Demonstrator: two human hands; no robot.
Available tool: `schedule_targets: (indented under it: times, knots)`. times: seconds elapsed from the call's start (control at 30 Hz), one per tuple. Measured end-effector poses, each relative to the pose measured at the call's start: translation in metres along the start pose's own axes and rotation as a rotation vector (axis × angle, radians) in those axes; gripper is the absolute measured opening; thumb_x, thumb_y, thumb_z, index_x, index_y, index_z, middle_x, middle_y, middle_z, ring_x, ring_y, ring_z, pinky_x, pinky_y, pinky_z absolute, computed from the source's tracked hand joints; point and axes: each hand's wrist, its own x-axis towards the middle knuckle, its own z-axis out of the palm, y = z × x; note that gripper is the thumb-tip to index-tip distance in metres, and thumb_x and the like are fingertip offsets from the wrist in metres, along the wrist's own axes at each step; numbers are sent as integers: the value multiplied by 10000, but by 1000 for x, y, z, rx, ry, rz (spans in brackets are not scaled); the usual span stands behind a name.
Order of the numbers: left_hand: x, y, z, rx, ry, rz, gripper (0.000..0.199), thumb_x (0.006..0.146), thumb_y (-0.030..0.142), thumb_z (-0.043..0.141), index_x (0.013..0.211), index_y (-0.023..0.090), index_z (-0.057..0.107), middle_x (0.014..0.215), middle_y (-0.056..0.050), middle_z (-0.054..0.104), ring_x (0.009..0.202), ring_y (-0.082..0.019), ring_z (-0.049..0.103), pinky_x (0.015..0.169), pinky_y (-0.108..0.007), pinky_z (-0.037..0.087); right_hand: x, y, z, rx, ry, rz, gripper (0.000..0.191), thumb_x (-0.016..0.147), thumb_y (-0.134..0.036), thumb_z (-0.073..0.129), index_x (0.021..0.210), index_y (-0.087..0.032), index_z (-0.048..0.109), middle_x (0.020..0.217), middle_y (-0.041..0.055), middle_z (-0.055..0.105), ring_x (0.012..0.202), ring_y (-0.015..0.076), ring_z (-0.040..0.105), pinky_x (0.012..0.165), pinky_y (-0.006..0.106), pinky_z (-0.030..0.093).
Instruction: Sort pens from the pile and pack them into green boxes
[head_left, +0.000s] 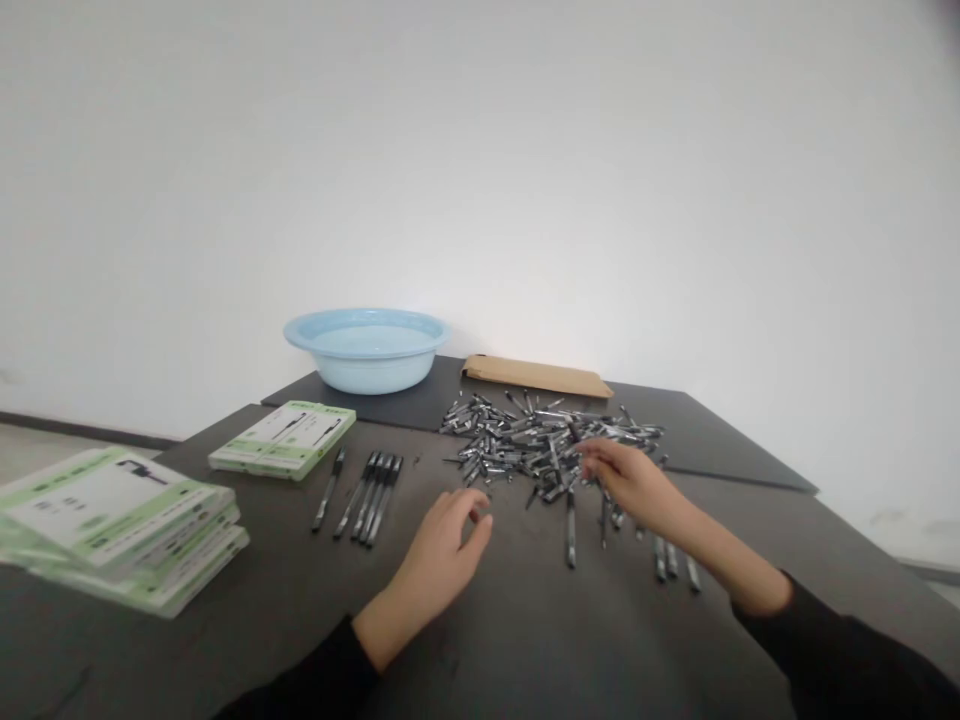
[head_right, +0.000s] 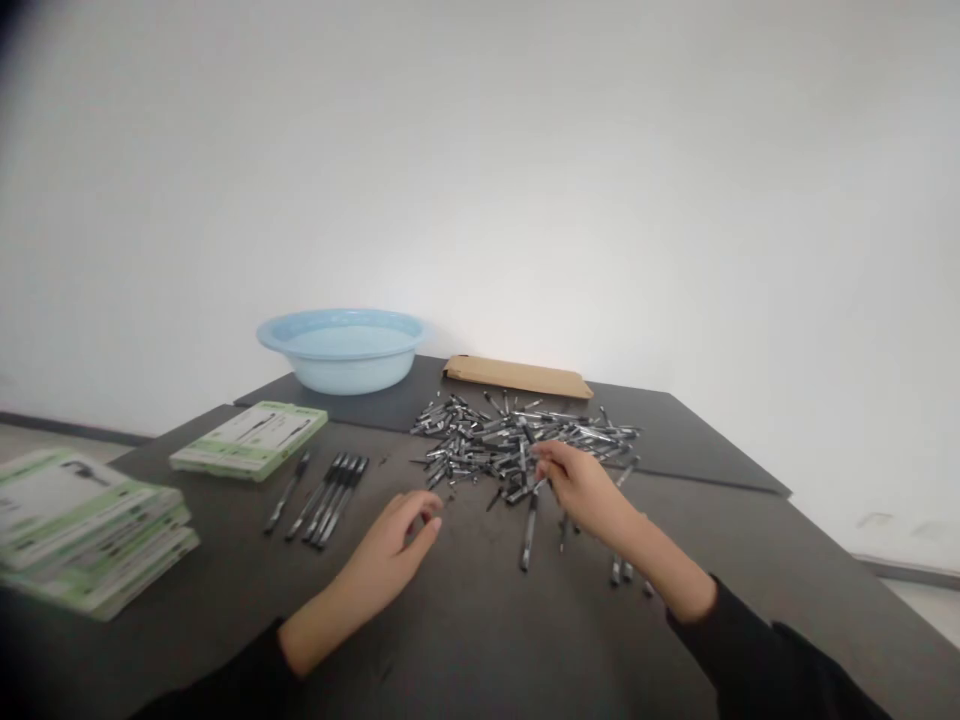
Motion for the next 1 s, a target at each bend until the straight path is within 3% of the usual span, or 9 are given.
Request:
schedule_targets:
  times: [0.13, 0.23, 0.33, 0.47, 0.6, 0.7, 0.8, 0.9, 1.0]
  knots:
    - [9, 22, 23, -341, -130, 49, 485, 931, 457, 481, 1305, 163, 579, 1141, -124, 660, 1054, -241, 599, 974, -396, 443, -61, 0, 23, 333, 31, 35, 174, 949, -315, 405, 941, -209, 543, 852, 50, 670, 667, 167, 630, 670, 300, 510]
    - [14, 44, 37, -522, -137, 40, 596, 925, 526, 485, 1394, 160, 524, 1257, -149, 630, 1149, -259, 580, 1026, -413, 423, -80, -15, 45, 414, 65, -39, 174, 970, -308, 402, 917, -213, 537, 847, 50, 659, 745, 173, 634, 728, 300, 511]
    - [12, 56, 44, -605, -186, 77, 675, 896, 562, 525, 1440, 164, 484, 1301, -162, 602, 1060, -260, 618, 913, -397, 497, -87, -33, 64, 403, 73, -73, 168, 968, -272, 417, 894, -206, 553, 790, 40, 657, 728, 171, 628, 712, 287, 496]
    - [1, 58, 45, -525, -237, 165, 502, 896, 473, 563, 1277, 156, 642, 1232, -138, 637, 1073, -249, 614, 947, -377, 482, -90, -43, 88, 379, 59, -45, 184, 933, -194, 439, 838, -184, 596, 751, 51, 683, 683, 170, 633, 657, 274, 495]
    - [-6, 55, 49, -514, -292, 135, 367, 939, 414, 498, 1040, 150, 732, 1084, -106, 701, 1064, -231, 628, 1019, -368, 436, -93, -43, 99, 344, -22, -59, 192, 879, -129, 484, 873, -172, 671, 819, 56, 725, 746, 173, 663, 684, 274, 518]
    - [-4, 53, 49, -526, -276, 114, 374, 946, 429, 474, 1032, 152, 711, 1059, -96, 709, 1025, -221, 632, 989, -356, 447, -94, -42, 83, 266, -92, -80, 200, 833, -105, 533, 920, -174, 699, 842, 49, 732, 711, 159, 654, 653, 254, 504]
    - [2, 46, 42, -532, -190, 60, 390, 943, 467, 452, 964, 154, 683, 997, -90, 703, 908, -201, 628, 840, -318, 488, -79, -31, 47, 152, -87, -74, 248, 843, -112, 514, 967, -185, 716, 856, 39, 742, 691, 147, 642, 639, 244, 481]
    - [6, 31, 34, -528, -109, -27, 407, 932, 502, 446, 793, 162, 621, 727, -43, 641, 696, -167, 574, 696, -285, 456, -33, 0, 5, 46, -18, -6, 248, 834, -112, 501, 950, -170, 712, 873, 39, 753, 720, 146, 659, 657, 235, 485]
    - [7, 18, 34, -525, -80, -94, 425, 925, 534, 443, 732, 175, 564, 565, 14, 514, 577, -141, 495, 614, -266, 396, 37, 48, -31, -132, -12, 181, 308, 810, -85, 493, 1022, -133, 712, 833, 50, 758, 664, 139, 652, 609, 213, 481]
